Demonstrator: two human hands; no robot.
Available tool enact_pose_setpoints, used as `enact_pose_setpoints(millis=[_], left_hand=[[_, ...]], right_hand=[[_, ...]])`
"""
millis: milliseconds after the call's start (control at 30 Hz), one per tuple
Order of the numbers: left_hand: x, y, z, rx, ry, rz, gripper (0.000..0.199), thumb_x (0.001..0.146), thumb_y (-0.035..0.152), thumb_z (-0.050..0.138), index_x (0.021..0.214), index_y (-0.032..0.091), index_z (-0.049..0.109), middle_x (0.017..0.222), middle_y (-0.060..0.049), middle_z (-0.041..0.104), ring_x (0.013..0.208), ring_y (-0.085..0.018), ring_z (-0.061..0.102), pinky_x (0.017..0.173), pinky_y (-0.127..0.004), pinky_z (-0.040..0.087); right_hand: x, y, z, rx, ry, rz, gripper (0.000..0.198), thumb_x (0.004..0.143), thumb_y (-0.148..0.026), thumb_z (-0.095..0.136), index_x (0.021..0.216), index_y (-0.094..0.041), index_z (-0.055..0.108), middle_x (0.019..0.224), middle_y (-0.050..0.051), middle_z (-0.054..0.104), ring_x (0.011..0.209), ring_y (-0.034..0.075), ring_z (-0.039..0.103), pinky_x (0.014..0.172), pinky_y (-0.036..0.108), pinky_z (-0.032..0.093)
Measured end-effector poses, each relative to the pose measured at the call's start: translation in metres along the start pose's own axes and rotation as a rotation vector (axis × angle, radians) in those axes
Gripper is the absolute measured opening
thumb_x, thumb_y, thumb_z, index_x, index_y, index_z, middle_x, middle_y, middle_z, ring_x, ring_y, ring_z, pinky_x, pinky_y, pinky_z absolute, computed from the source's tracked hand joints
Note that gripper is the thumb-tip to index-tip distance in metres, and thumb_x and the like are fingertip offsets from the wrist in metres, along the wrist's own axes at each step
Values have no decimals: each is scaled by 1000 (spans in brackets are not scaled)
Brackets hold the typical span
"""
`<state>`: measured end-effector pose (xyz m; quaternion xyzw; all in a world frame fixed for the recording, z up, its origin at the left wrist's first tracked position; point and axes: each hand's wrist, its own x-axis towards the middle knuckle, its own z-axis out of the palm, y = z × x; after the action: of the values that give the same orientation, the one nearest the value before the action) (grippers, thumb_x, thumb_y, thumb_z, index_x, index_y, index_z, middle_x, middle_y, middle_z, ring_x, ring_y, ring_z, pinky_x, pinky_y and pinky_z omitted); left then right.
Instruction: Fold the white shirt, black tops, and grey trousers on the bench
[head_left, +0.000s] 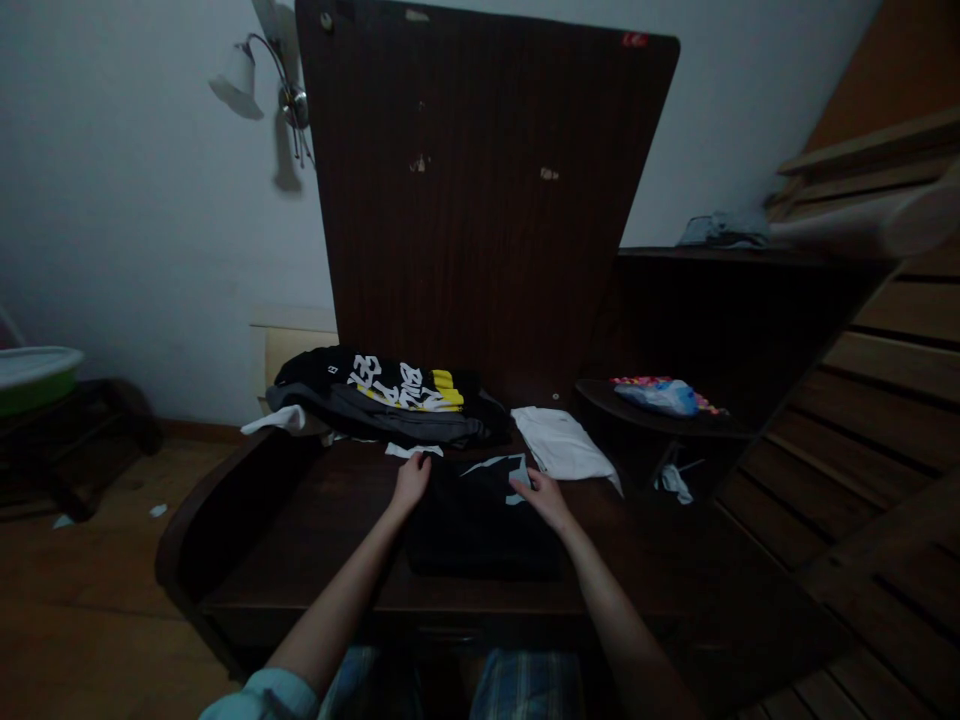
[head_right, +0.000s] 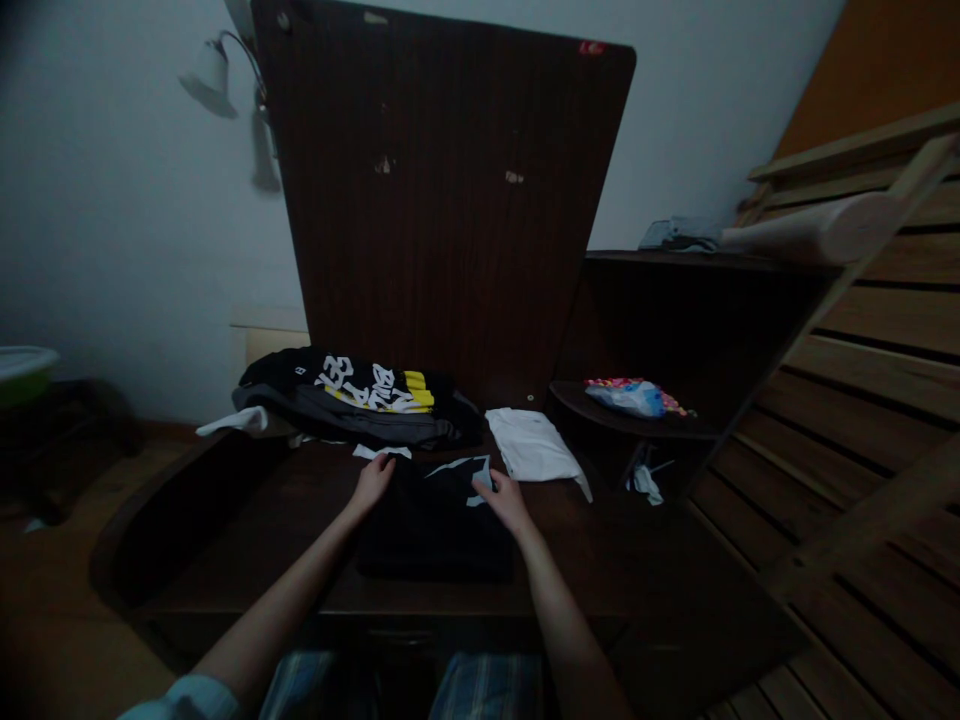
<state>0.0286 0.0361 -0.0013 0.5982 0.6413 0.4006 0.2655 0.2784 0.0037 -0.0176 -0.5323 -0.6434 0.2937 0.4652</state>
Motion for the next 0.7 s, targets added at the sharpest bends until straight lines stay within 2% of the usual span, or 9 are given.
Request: enact_pose_setpoints(millis=[67, 167, 300, 400, 567, 700], left_hand=[[0, 0, 0, 10, -15, -5, 11, 75, 21, 47, 76, 16, 57, 80, -9, 64, 83, -23, 60, 75, -31, 43], [-1, -1, 1, 16, -20, 2, 14, 76, 19, 45, 82, 14, 57, 84, -9, 64, 86, -22, 60, 78, -31, 42], [-5, -2, 1, -17, -14, 61, 22, 80, 16, 38, 96, 15, 53, 89, -7, 64, 86, -19, 59, 79, -29, 41], [-7, -1, 0, -79, -6, 98, 22, 82, 18, 37, 97, 17, 52, 91, -7, 63, 85, -18, 59, 78, -28, 42], [-1, -2, 1, -128, 7, -54, 24, 79, 28, 47, 98, 15, 52, 95, -10, 64, 91, -21, 59, 80, -29, 42], [3, -10, -3, -153, -9, -100, 30, 81, 37, 42, 96, 14, 54, 88, -10, 65, 85, -21, 61, 74, -29, 45]], right_hand=[[-2, 0, -1, 1, -20, 3, 28, 64, -41, 56, 79, -18, 61, 76, 4, 66, 72, 21, 60, 66, 33, 46], [-2, 1, -1, -21, 26, -6, 24, 67, -38, 52, 77, -19, 61, 77, 3, 66, 75, 21, 60, 71, 34, 45], [0, 2, 0, -39, 45, -29, 25, 70, -42, 47, 77, -21, 59, 77, 2, 65, 77, 20, 59, 72, 33, 44], [1, 2, 0, -42, 48, -40, 27, 71, -44, 46, 78, -20, 58, 77, 2, 64, 77, 20, 58, 72, 32, 44], [4, 9, 1, -62, 82, -12, 26, 68, -42, 47, 73, -19, 57, 73, 4, 63, 73, 21, 58, 71, 34, 43], [5, 12, 0, -96, 112, -12, 23, 68, -42, 46, 69, -21, 55, 69, 2, 61, 70, 20, 57, 69, 32, 43]])
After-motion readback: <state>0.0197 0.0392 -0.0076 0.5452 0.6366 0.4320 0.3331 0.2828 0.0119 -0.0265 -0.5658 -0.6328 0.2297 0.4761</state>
